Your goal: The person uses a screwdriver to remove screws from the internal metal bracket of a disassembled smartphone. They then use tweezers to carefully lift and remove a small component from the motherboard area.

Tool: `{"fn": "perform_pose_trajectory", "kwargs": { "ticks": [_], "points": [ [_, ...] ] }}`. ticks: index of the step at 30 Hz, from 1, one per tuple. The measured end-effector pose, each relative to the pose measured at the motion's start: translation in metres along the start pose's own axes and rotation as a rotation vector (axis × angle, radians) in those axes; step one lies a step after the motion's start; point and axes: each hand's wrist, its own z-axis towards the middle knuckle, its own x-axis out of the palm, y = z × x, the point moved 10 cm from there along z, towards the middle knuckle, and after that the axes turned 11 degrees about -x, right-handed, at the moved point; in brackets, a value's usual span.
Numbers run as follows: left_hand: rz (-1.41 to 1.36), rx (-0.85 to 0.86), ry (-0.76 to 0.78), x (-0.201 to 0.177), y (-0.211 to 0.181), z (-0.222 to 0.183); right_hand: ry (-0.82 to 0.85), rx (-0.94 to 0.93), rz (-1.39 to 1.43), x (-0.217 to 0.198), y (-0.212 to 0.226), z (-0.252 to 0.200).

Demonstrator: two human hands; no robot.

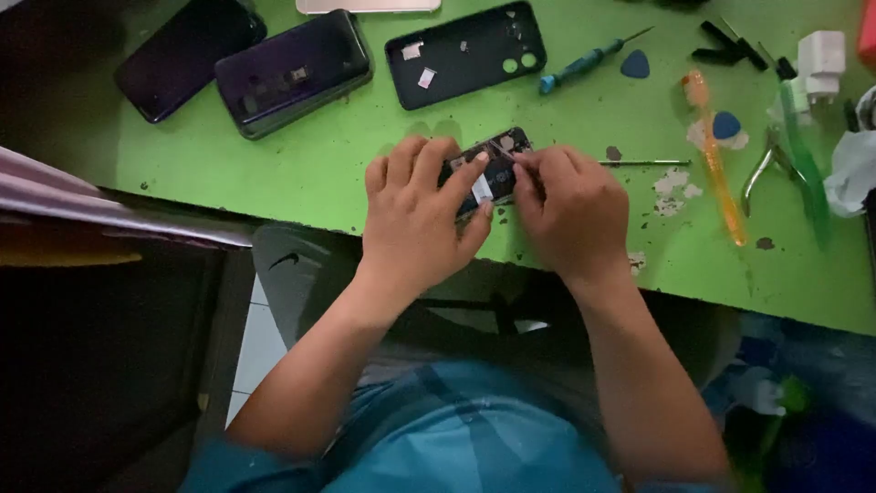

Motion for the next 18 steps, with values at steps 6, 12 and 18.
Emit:
{"fn": "perform_pose_trajectory", "kwargs": {
  "ticks": [6,12,18],
  "points": [
    [0.01,0.007,-0.013,0.0013,-0.0007,-0.0017,0.011,0.012,0.089,-0.0031,-0.0013,0.0022],
    [0.001,-0.003,0.011,0.0003,-0.0016,-0.0021,0.019,-0.005,0.06,-0.0078,0.0037,0.004],
    [0.011,0.005,-0.001,0.002,-0.001,-0.0043,0.036,0.037,0.092,-0.0012,-0.0055,-0.0005]
  ]
}}
